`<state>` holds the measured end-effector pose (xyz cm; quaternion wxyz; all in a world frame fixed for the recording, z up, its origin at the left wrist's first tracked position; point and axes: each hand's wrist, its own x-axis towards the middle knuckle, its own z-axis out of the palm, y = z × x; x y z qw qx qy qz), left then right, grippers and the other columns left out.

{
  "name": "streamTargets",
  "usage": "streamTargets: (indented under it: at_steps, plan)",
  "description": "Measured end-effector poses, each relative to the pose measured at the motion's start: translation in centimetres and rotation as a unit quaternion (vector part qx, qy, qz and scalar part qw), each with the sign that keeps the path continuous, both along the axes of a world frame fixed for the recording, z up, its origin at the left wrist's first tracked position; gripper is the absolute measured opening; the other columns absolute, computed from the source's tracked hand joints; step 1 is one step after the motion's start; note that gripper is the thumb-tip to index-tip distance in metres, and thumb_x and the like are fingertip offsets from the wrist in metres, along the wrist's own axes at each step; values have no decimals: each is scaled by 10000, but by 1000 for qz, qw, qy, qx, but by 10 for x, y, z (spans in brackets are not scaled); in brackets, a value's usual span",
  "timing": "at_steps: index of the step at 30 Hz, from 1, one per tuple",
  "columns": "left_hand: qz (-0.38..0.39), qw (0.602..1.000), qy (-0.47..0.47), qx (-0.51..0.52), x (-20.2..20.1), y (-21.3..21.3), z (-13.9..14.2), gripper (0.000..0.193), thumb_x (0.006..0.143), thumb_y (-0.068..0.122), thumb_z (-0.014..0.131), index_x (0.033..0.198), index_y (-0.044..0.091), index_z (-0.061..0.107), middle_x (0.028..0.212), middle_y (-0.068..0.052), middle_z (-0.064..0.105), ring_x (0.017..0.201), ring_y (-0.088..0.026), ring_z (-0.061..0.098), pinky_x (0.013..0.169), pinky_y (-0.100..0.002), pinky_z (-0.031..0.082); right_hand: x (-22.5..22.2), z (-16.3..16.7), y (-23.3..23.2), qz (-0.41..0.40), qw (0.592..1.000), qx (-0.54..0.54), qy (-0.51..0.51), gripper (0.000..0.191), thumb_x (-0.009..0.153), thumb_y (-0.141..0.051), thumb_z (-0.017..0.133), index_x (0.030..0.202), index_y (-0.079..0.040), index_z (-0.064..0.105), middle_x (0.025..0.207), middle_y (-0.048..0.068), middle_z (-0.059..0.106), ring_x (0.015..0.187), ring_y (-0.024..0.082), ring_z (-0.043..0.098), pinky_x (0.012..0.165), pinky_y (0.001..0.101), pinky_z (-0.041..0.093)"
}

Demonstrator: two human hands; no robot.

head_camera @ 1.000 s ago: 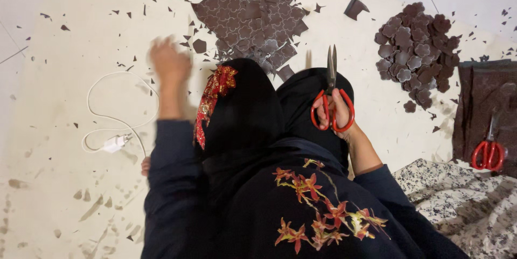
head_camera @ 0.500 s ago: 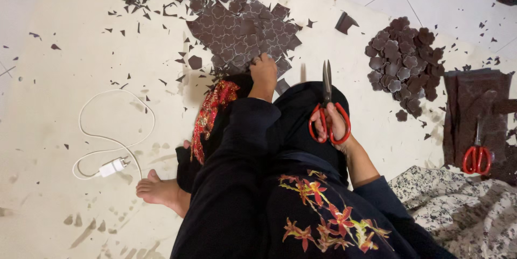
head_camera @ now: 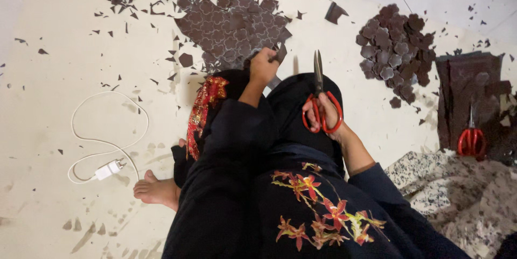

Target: The person sits on the floor and uses red-handled scissors to cut flower-shaped pieces from a dark patterned fabric. They repeatedly cut along the outlines, place the finished pieces aside, and continue cutting more shapes from the same fabric sheet.

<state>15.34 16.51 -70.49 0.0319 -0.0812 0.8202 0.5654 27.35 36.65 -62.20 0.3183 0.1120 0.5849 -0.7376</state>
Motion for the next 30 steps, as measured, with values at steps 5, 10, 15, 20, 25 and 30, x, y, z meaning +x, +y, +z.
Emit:
streamTargets:
  at_steps: [5, 10, 15, 20, 25, 30]
  plan:
    - [56, 881, -159, 442, 29, 4, 29, 341, 892, 100, 629, 1231, 75, 659, 981, -77, 721, 775, -220, 722, 661, -325, 626, 7, -17, 5, 6, 1000, -20, 5, 785, 961, -725, 355, 1068, 1, 633, 636, 72, 549, 553, 208, 578, 552, 338, 509]
    - [41, 867, -117, 482, 74, 1, 76, 373, 902, 50, 613, 1274, 70, 633, 984, -68, 697, 797, -171, 697, 676, -305, 630, 34, -20, 6, 10, 993, -13, 114, 730, 1002, -667, 446, 1264, -3, 598, 767, 61, 559, 705, 180, 556, 742, 342, 511]
    - [9, 871, -66, 487, 99, -1, 123, 352, 928, 19, 640, 1279, 38, 623, 985, -73, 696, 822, -131, 688, 687, -270, 619, 60, 13, 15, 96, 970, 77, 210, 834, 947, -710, 534, 1403, -12, 519, 934, 19, 524, 856, 137, 516, 803, 292, 443]
    - [-17, 876, -17, 481, 119, 5, 153, 345, 919, 2, 747, 1242, 4, 628, 997, -44, 701, 820, -97, 659, 672, -244, 587, 65, 53, 8, 119, 964, 81, 225, 987, 850, -819, 600, 1403, -6, 511, 976, 5, 492, 882, 135, 500, 816, 285, 455]
    - [-43, 889, 52, 452, 134, 10, 171, 327, 941, -29, 744, 1239, -4, 613, 1015, -42, 715, 867, -75, 667, 726, -218, 573, 64, 83, 4, 131, 954, 99, 249, 1086, 795, -907, 569, 1410, -14, 520, 912, -2, 455, 830, 124, 460, 774, 271, 431]
    - [-58, 889, 76, 448, 141, 10, 181, 316, 962, -54, 733, 1248, -9, 608, 1063, -52, 722, 943, -78, 682, 811, -220, 583, 65, 92, 0, 130, 955, 112, 241, 1132, 721, -967, 556, 1335, -17, 577, 877, -6, 446, 779, 115, 463, 712, 267, 427]
